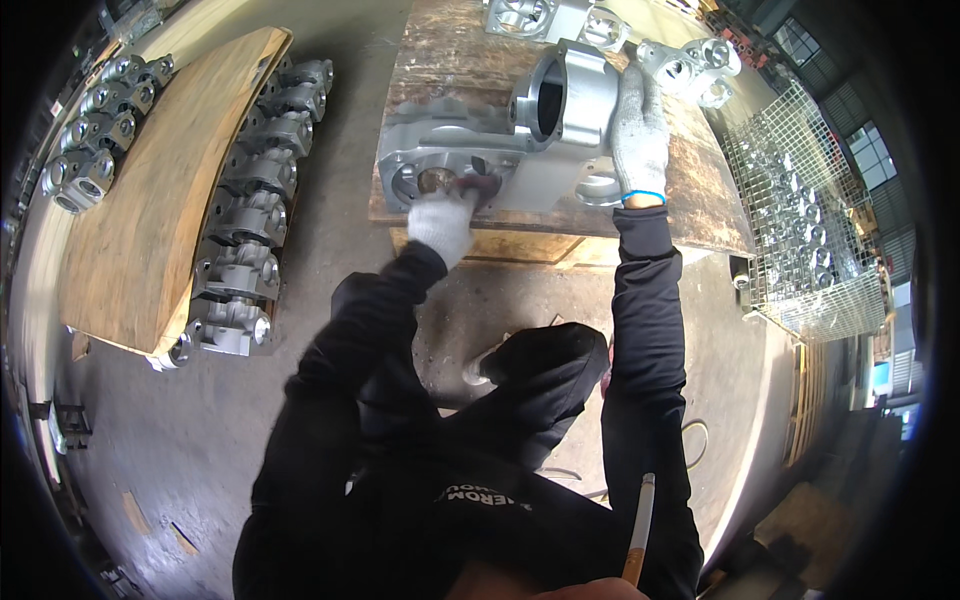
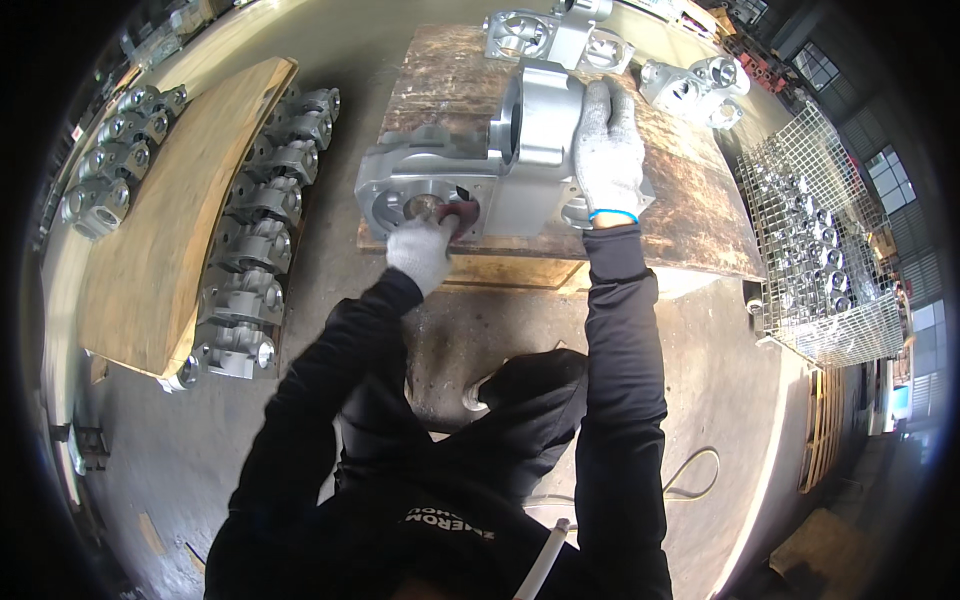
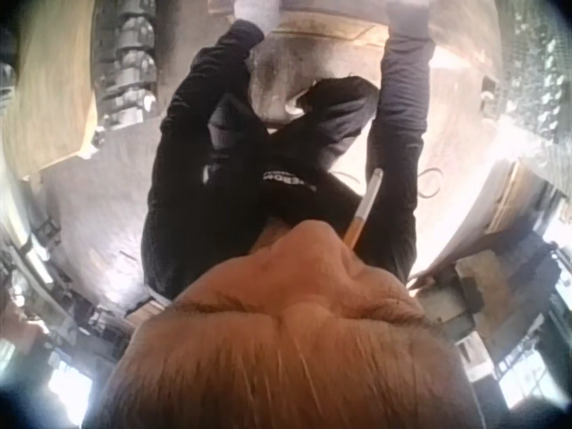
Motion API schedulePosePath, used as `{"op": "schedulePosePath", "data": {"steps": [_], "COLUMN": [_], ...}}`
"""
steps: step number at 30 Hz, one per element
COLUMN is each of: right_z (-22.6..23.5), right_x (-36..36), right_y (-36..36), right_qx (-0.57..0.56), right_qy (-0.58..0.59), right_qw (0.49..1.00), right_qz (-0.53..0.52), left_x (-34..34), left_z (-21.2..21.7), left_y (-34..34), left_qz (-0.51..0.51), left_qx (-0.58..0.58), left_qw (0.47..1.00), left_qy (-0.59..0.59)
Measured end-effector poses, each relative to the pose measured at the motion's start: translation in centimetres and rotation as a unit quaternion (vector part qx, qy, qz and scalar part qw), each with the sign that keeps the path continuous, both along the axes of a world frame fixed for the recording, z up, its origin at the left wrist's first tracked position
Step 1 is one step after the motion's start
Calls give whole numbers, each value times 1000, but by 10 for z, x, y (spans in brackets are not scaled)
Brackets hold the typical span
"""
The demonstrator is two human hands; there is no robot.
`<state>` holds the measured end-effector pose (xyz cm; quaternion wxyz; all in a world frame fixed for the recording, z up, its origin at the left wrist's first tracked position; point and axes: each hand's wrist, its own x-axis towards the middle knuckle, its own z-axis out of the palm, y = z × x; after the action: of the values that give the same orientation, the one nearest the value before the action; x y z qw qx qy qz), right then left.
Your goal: The person kneels on the floor and uses a red sanding block to smooth the surfaces of a silver metal casting. They rotate the part to sand different sides and then use a metal file to deburr edges and holes. The person places the finished part on a wooden pallet with other similar parts.
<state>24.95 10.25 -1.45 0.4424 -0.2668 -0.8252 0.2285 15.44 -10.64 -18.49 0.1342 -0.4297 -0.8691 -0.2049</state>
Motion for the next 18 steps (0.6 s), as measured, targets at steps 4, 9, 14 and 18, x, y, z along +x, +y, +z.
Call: {"op": "schedulePosePath", "data": {"steps": [4, 9, 14, 18], "right_z": [-50, -188, -215, -184], "right_x": [39, 85, 110, 128], "right_y": [-14, -90, -99, -73], "right_qx": [-42, -484, -671, -613], "right_qy": [154, 220, 320, 254], "right_qw": [985, 818, 598, 696], "right_qz": [61, 221, 299, 275], "left_x": [-5, 62, 119, 123], "left_z": [3, -14, -36, -15], "left_y": [-31, -13, 43, 55], "left_qz": [20, -59, -93, -27], "left_qx": [27, 425, 387, 143], "left_qw": [990, 565, 577, 969], "left_qy": [-136, -704, -713, -201]}}
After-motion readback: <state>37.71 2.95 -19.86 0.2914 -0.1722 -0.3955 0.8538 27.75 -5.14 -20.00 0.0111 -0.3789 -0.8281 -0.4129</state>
